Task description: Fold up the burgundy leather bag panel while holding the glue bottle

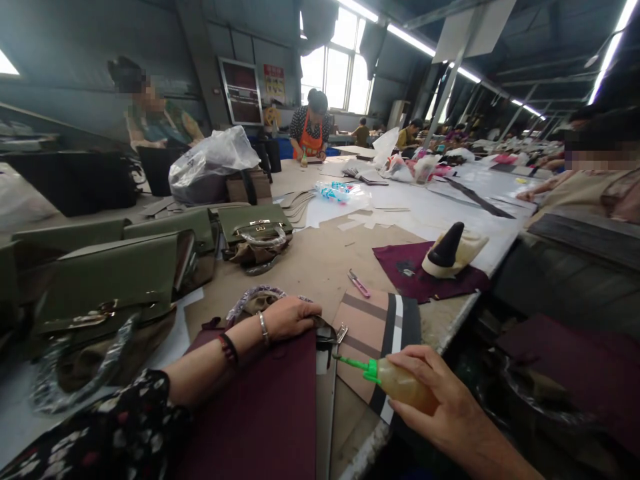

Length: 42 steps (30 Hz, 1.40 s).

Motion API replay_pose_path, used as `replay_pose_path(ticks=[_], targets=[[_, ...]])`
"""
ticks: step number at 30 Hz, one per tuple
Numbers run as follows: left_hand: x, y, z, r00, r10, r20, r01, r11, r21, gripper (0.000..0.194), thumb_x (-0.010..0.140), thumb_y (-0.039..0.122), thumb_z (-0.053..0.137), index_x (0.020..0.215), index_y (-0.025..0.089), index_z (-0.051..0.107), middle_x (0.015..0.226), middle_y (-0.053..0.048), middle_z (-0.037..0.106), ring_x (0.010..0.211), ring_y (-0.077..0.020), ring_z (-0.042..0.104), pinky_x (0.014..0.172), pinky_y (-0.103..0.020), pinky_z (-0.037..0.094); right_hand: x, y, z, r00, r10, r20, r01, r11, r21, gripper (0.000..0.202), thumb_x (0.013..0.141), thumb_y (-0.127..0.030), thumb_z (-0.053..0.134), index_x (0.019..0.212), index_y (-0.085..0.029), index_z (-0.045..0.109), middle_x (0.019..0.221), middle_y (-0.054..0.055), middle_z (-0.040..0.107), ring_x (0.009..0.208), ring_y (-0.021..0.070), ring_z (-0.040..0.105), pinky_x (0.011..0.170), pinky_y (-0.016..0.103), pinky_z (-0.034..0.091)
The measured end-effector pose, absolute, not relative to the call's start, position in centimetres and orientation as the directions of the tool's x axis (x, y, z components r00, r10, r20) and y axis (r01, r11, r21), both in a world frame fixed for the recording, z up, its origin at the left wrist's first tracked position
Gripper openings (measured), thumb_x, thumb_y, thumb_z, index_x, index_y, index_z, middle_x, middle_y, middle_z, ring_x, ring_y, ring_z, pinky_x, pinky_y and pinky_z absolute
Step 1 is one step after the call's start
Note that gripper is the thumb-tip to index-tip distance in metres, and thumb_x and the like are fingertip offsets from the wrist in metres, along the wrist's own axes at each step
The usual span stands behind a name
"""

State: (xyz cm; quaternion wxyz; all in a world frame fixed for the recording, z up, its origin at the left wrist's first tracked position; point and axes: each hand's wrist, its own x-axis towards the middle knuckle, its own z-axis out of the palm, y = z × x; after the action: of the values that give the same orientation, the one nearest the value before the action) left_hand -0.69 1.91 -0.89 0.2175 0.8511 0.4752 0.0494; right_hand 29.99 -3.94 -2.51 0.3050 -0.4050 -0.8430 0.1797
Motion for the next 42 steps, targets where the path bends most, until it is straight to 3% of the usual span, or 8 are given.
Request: replay_pose_path(ticks=[6, 12, 19, 24, 30, 37, 42], targets=[[-0.5, 2.0, -0.6, 0.555, 0.823, -0.120, 0.784, -0.468, 0.408, 0.010, 0.077, 0.022, 0.041, 0.069, 0.022, 0.047, 0.063, 0.001, 0.052, 0.064, -0.0160, 0.050, 0.061, -0.024, 0.035, 29.6, -1.9, -3.0, -0.546, 0.708, 0.448, 0.566, 0.706, -0.426, 0.038, 0.074, -0.020, 0.062, 0.111, -0.029, 0.061, 0.105, 0.006, 0.054, 0.095, 0.0232, 0.058, 0.083, 0.035, 0.054], [-0.4, 2.0, -0.6, 0.572, 0.810, -0.128, 0.776, -0.484, 0.404, 0.013, 0.080, 0.025, 0.041, 0.071, 0.022, 0.049, 0.064, 0.000, 0.054, 0.067, -0.0171, 0.053, 0.062, -0.025, 0.035, 29.9, -1.3, -2.0, -0.685, 0.625, 0.373, 0.454, 0.768, -0.452, 0.038, 0.080, -0.016, 0.060, 0.115, -0.030, 0.059, 0.104, 0.006, 0.054, 0.094, 0.0208, 0.057, 0.079, 0.030, 0.054], [-0.4, 2.1, -0.6, 0.587, 0.800, -0.125, 0.764, -0.497, 0.411, 0.015, 0.083, 0.027, 0.042, 0.071, 0.022, 0.050, 0.064, 0.000, 0.054, 0.066, -0.0163, 0.053, 0.061, -0.025, 0.034, 29.4, -0.5, -1.5, -0.671, 0.517, 0.531, 0.415, 0.856, -0.309, 0.035, 0.089, -0.016, 0.055, 0.122, -0.031, 0.057, 0.106, 0.008, 0.053, 0.099, 0.0229, 0.054, 0.082, 0.035, 0.053], [-0.3, 2.1, -0.5, 0.595, 0.794, -0.123, 0.761, -0.509, 0.402, 0.014, 0.082, 0.025, 0.043, 0.069, 0.022, 0.049, 0.061, 0.001, 0.052, 0.064, -0.0155, 0.052, 0.059, -0.024, 0.033, 30.1, -0.9, -1.5, -0.770, 0.486, 0.413, 0.324, 0.856, -0.402, 0.048, 0.087, -0.010, 0.057, 0.130, -0.031, 0.047, 0.111, 0.009, 0.049, 0.100, 0.0208, 0.055, 0.081, 0.032, 0.054], [-0.2, 2.1, -0.8, 0.602, 0.790, -0.117, 0.762, -0.524, 0.381, 0.014, 0.081, 0.025, 0.043, 0.067, 0.022, 0.045, 0.059, 0.001, 0.048, 0.061, -0.0159, 0.050, 0.058, -0.025, 0.032, 30.2, -0.1, -1.7, -0.720, 0.472, 0.510, 0.389, 0.882, -0.267, 0.033, 0.091, -0.013, 0.052, 0.122, -0.025, 0.056, 0.109, 0.010, 0.049, 0.100, 0.0220, 0.054, 0.082, 0.034, 0.054], [0.0, 1.9, -0.9, 0.616, 0.781, -0.102, 0.755, -0.549, 0.358, 0.014, 0.078, 0.024, 0.046, 0.066, 0.022, 0.039, 0.056, 0.002, 0.044, 0.059, -0.0160, 0.047, 0.059, -0.027, 0.030, 30.6, -0.7, -1.7, -0.759, 0.475, 0.445, 0.339, 0.872, -0.354, 0.032, 0.091, -0.012, 0.053, 0.121, -0.021, 0.056, 0.112, 0.010, 0.048, 0.103, 0.0201, 0.054, 0.084, 0.028, 0.053], [-0.1, 1.9, -1.1, 0.615, 0.783, -0.097, 0.757, -0.551, 0.351, 0.015, 0.077, 0.023, 0.046, 0.065, 0.022, 0.036, 0.055, 0.003, 0.042, 0.057, -0.0159, 0.045, 0.059, -0.029, 0.029, 30.4, -0.4, -1.6, -0.749, 0.472, 0.465, 0.363, 0.879, -0.308, 0.033, 0.091, -0.011, 0.050, 0.122, -0.022, 0.055, 0.109, 0.010, 0.049, 0.101, 0.0216, 0.055, 0.083, 0.032, 0.054]])
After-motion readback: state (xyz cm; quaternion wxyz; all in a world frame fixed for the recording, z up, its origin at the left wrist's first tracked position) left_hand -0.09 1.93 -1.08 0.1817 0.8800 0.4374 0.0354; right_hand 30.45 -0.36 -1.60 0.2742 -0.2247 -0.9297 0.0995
